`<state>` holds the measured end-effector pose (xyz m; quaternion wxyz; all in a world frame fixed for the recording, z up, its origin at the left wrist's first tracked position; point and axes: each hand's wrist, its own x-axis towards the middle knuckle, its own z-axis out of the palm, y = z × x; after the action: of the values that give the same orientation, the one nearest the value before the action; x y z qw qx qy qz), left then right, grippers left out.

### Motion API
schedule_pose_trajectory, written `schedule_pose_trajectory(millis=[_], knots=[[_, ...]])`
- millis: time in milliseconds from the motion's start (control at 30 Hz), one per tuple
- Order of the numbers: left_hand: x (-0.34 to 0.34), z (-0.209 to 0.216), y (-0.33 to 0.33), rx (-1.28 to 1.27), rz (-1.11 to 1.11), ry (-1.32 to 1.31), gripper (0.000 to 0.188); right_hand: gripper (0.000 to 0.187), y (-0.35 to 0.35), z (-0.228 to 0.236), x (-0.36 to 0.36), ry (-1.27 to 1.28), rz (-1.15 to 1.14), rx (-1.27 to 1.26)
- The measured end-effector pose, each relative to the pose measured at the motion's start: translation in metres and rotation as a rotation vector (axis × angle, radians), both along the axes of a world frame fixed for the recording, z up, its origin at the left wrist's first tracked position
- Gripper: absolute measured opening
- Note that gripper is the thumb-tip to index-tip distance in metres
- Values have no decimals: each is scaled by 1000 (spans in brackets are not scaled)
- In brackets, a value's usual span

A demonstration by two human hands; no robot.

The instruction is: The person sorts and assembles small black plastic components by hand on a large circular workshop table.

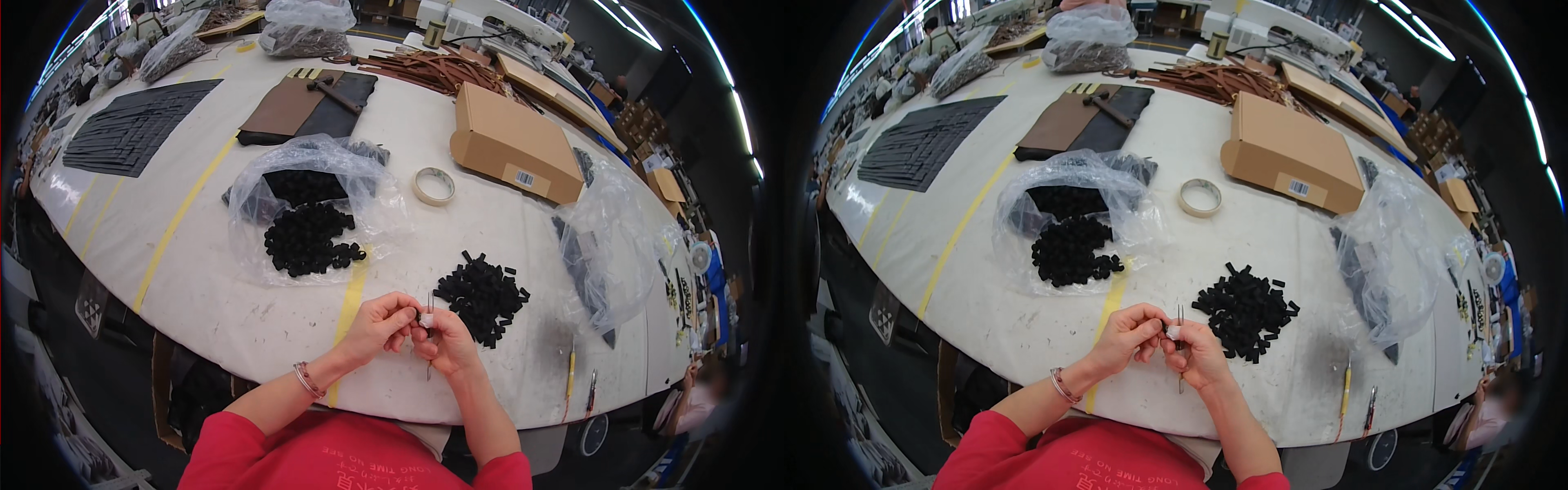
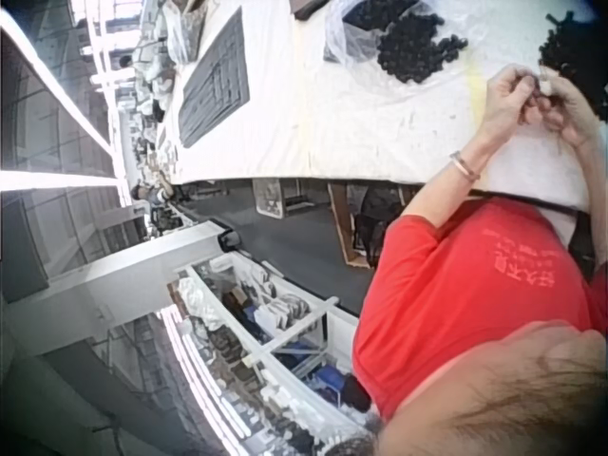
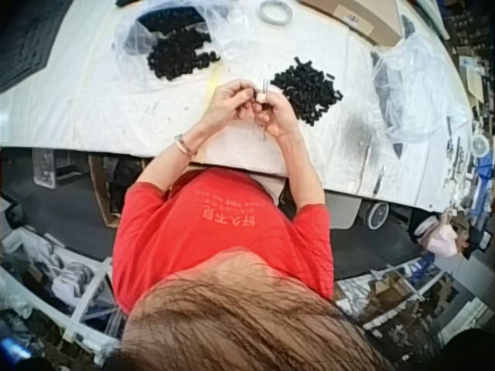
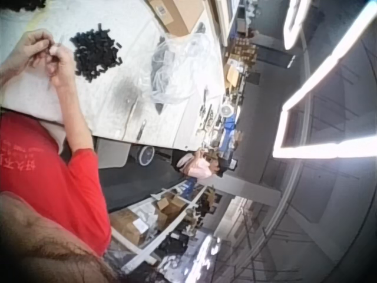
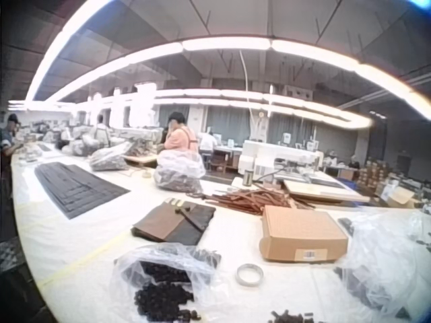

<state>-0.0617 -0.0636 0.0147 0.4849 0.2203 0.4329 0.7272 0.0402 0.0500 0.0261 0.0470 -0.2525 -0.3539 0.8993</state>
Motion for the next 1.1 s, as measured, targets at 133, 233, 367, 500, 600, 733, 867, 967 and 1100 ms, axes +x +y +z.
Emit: schedule_pose_trajectory(millis=[133,233,367,500,600,733,867,967,1100], knots=[[-2,-3,-1,-58,85,-24,12,10,-7,7,-1,-54,-75,420],[-2,-2,0,-93,80,-72,11,11,-7,5,0,-61,-88,725],[0,-4,1,-114,79,-31,11,10,-9,9,-2,-46,-70,866],[3,1,0,-144,74,90,11,9,-4,1,0,-66,-39,1092],[7,2,1,-164,102,149,10,7,-11,8,-5,-101,-135,1283],[11,-8,-1,-180,294,665,8,8,-15,2,-6,-126,-215,1297],[14,-14,-1,-69,462,1133,10,7,-15,-2,-5,-141,-195,1416],[13,-12,0,-8,467,1015,10,6,-16,-4,-4,-29,-256,1639],[-1,-4,-1,-156,-15,-59,12,7,-15,-6,-2,162,-271,2040]])
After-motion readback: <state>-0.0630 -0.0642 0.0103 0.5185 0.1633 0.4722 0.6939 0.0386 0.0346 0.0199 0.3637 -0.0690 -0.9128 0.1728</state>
